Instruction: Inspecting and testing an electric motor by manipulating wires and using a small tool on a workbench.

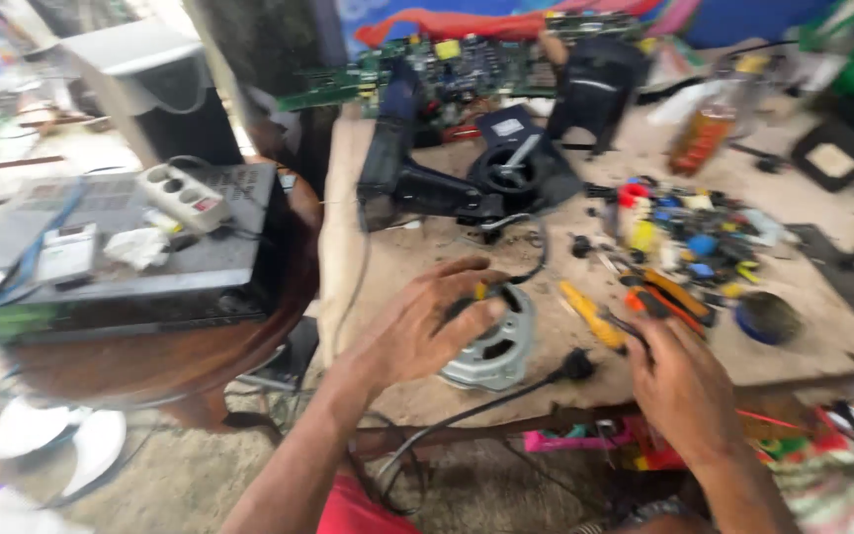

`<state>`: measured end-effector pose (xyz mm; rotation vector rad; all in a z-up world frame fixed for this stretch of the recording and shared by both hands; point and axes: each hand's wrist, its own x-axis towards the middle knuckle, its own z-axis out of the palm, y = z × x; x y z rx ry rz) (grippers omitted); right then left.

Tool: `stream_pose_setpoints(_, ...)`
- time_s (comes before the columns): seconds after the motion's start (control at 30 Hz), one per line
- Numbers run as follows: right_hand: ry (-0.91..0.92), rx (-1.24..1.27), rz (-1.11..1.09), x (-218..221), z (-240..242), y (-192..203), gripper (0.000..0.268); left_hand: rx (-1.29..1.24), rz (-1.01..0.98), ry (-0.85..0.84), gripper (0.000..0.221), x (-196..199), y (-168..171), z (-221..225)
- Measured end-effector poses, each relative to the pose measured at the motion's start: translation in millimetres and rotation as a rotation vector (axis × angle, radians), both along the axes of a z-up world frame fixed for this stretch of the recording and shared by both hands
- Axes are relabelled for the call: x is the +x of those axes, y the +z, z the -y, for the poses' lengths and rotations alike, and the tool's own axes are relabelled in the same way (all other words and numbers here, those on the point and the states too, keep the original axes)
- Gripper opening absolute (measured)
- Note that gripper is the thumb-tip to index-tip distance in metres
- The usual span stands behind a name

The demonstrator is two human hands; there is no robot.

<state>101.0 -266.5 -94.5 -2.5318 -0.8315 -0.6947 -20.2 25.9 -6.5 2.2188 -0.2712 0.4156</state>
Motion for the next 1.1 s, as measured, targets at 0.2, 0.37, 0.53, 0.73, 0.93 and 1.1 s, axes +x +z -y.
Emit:
stream_pose_setpoints(0.2, -0.08, 0.043, -0.022, 23.3, 0.3, -25.7, 0.033, 0.06, -0.096, 0.301, 0.101, -13.8, -10.6, 20.2)
stream_pose_setpoints(0.37, -0.095, 0.065, 0.053, 14.1, -3.8, -20.7, 0.033, -0.281, -0.11, 0.451, 0.147, -33.2, -38.1, 45.0)
stream_pose_setpoints(0.53, -0.053, 0.133, 0.096, 11.8, -1.3, -21.1, 0.03, -0.411, -0.116, 0.512, 0.153, -34.2, -72.3, 52.3)
stream_pose_setpoints(0.73, 0.206, 0.346, -0.119, -12.7, -21.2, 6.5, 0.041, -0.363, 0.006, 0.503, 0.152, -25.3, -94.0, 48.3)
stream_pose_setpoints(0.93, 0.64, 0.193, -0.716, -47.7, -80.6, 55.9, 0.107, -0.258, 0.082, 0.445, 0.146, -14.8, -88.8, 45.3)
stream_pose_setpoints(1.1, 0.624, 0.462, -0.465, -34.0, -102.1, 27.3, 0.075, -0.327, 0.036, 0.476, 0.135, 1.2, -70.7, 47.8)
